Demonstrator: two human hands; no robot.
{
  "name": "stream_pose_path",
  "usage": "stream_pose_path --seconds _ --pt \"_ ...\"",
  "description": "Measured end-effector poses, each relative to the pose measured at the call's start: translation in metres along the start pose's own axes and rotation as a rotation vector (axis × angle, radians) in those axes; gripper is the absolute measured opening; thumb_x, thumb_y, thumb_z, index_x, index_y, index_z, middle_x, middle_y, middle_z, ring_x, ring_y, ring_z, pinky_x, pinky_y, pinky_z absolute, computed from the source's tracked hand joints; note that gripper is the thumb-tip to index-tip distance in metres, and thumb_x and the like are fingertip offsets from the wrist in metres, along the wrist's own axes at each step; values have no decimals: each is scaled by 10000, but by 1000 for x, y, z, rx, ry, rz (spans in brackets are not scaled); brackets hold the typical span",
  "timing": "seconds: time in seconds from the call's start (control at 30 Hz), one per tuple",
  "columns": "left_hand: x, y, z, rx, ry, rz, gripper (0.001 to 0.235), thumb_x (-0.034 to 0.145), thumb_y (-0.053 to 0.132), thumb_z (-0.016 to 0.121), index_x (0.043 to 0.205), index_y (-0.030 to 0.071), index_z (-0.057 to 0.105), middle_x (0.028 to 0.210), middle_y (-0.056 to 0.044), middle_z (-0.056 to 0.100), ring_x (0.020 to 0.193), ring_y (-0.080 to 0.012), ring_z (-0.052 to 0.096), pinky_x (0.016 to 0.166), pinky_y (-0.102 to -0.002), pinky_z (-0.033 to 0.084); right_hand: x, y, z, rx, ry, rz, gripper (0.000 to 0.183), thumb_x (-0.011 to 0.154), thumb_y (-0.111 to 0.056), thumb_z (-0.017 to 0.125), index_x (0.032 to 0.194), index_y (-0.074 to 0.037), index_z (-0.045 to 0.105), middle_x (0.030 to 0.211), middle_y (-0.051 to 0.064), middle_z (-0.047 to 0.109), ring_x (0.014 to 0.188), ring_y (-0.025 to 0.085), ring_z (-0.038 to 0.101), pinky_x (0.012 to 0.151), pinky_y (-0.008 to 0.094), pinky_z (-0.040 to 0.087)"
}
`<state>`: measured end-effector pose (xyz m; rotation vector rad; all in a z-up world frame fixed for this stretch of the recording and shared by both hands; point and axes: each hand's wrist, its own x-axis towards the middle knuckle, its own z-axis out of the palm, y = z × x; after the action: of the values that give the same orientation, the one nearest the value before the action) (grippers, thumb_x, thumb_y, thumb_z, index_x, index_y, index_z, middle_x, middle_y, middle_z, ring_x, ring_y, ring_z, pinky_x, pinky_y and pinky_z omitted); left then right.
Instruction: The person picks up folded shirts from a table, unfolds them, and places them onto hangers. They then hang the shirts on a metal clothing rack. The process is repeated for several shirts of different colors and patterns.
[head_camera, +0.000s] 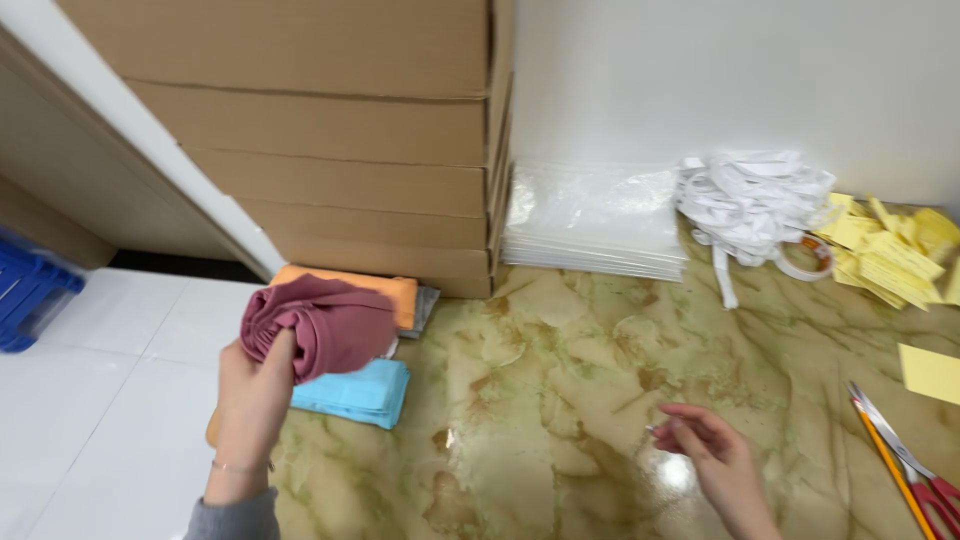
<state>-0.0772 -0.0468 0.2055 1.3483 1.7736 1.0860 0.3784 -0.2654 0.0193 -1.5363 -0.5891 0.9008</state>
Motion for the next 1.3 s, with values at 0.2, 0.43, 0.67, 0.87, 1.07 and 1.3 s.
stream_pose_path --seconds 0.2,0.43,0.67,0.87,1.07,1.3 --pt "-58 -9 140 -272 -527 176 105 877 93 694 781 77 733 700 -20 715 665 -109 605 578 -315 492 -58 -75 15 -243 -50 -247 523 873 -105 727 1393 -146 677 1358 35 786 1091 173 826 918 314 678" --pt "-231 108 272 -395 -1449 484 541 774 70 621 1301 65 743 1286 -79 807 1162 -168 768 1035 -291 589 -125 -89 -124 -625 283 -567 694 860 -178 796 1503 -116 542 1555 118 556 1467 246 516 1230 385 352" --pt "-396 131 353 -540 -2090 589 468 874 146 704 1330 59 646 1321 -47 700 1191 -130 638 1044 -284 492 -238 -85 -226 14 918 -114 623 950 -42 583 1557 -173 537 1566 111 535 1404 250 498 1090 444 423" --pt "-531 103 376 -507 -2423 792 599 724 22 571 1286 223 604 1633 -120 439 1539 -267 456 1273 -377 283 -341 -7 -293 869 1172 -7 526 1018 -461 505 1514 -289 534 1145 117 655 801 292 591 668 490 502" --pt "-644 120 345 200 -2656 778 770 786 440 531 1492 166 393 1648 -17 258 1534 -203 322 1214 -380 278 -393 24 -302 860 1628 -90 248 1094 -254 570 1187 -56 685 1062 91 717 946 186 648 840 329 507" --pt "-736 38 365 380 -2217 902 459 948 568 639 1062 149 491 1122 -37 536 947 -297 645 830 -461 511 -424 45 -290 589 1877 32 129 975 -85 741 1053 -66 640 993 43 690 850 123 575 649 300 434"
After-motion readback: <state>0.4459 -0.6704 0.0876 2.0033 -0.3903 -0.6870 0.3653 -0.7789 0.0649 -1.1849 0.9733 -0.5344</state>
